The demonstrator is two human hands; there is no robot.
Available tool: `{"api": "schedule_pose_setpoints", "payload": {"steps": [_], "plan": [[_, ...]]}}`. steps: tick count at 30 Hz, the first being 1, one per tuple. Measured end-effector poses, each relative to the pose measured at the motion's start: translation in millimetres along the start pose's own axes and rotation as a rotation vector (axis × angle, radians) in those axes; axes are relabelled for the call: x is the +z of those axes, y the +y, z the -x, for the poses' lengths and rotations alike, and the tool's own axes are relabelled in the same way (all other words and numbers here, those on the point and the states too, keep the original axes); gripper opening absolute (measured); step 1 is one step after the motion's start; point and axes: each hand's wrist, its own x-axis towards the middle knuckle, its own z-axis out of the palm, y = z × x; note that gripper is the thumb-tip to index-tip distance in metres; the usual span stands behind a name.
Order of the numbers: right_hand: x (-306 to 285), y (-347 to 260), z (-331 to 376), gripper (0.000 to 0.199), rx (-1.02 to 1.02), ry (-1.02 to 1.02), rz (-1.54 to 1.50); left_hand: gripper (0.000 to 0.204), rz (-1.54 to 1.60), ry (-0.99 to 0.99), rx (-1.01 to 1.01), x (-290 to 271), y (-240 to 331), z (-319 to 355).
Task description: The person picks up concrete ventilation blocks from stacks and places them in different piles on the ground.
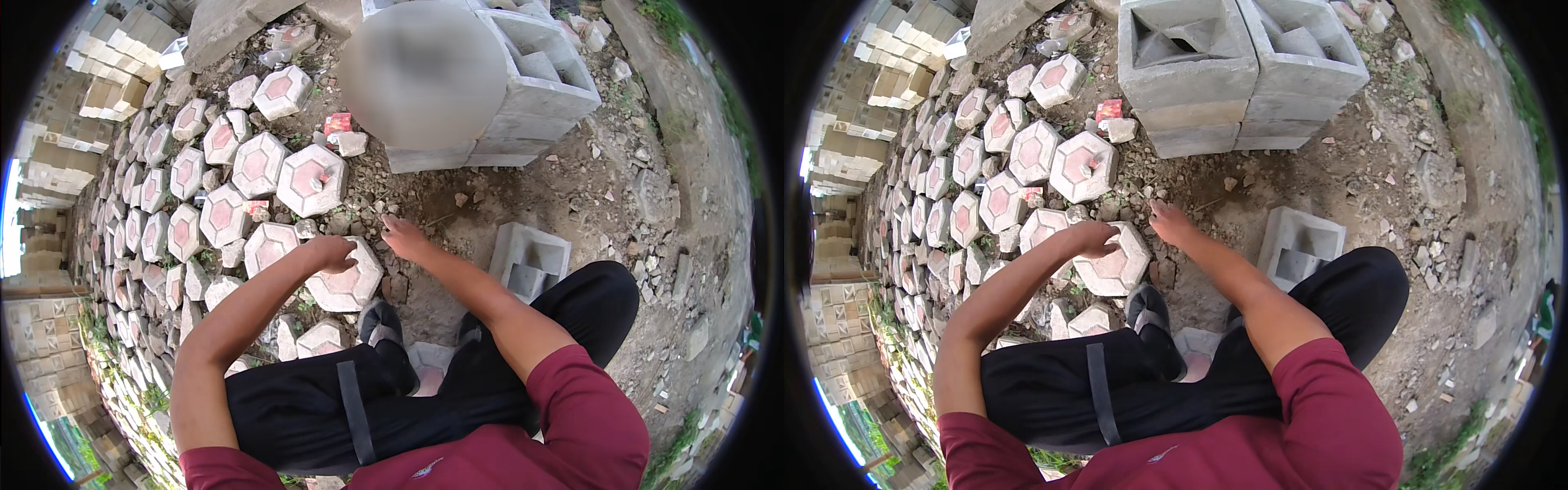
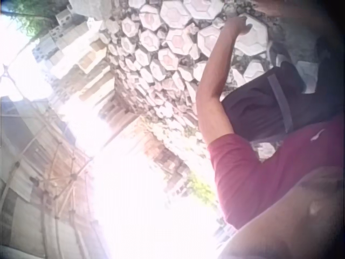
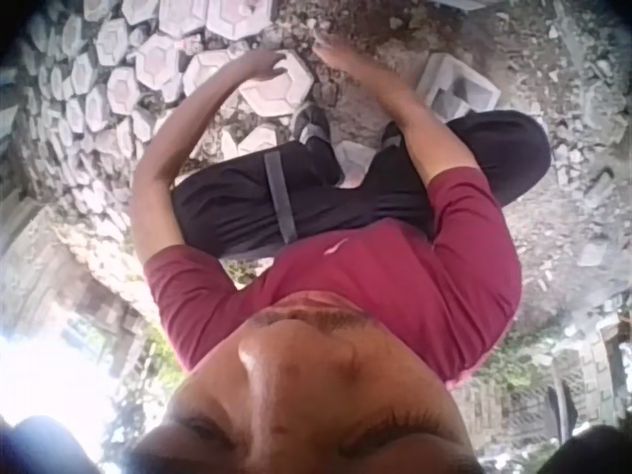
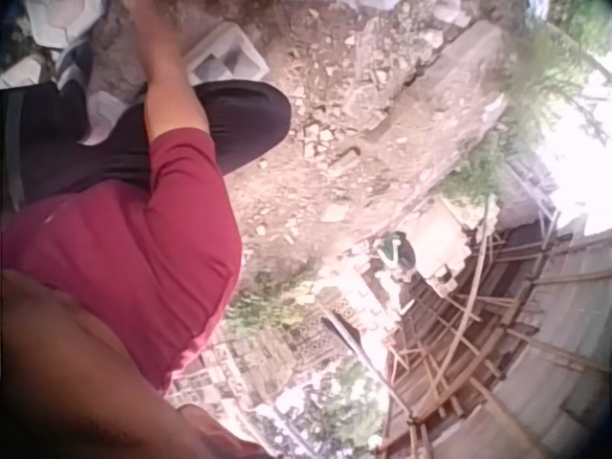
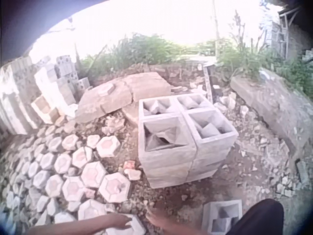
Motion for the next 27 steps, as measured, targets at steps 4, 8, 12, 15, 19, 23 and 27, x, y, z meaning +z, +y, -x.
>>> {"api": "schedule_pose_setpoints", "payload": {"steps": [4,8,12,15,19,23,27], "plan": [[1,3,-1,0.031,0.179,-0.089,-0.243,0.047,0.006,0.001,0.032,-1,5,-11],[-19,4,-22,0.019,0.205,-0.050,-0.251,0.047,0.013,-0.015,0.008,7,-3,1],[-7,35,-23,0.024,0.181,0.144,-0.248,0.048,0.037,-0.020,-0.015,9,0,6],[7,55,-21,0.023,0.177,0.131,-0.207,0.049,0.033,-0.058,-0.021,8,4,2],[-2,22,-35,0.018,0.265,0.053,-0.238,0.051,0.040,-0.125,-0.069,28,-8,14],[2,30,-26,0.016,0.249,0.026,-0.213,0.050,0.029,-0.110,-0.042,20,-1,7],[8,36,-22,0.013,0.289,0.023,-0.233,0.049,0.017,-0.067,-0.005,11,0,2]]}}
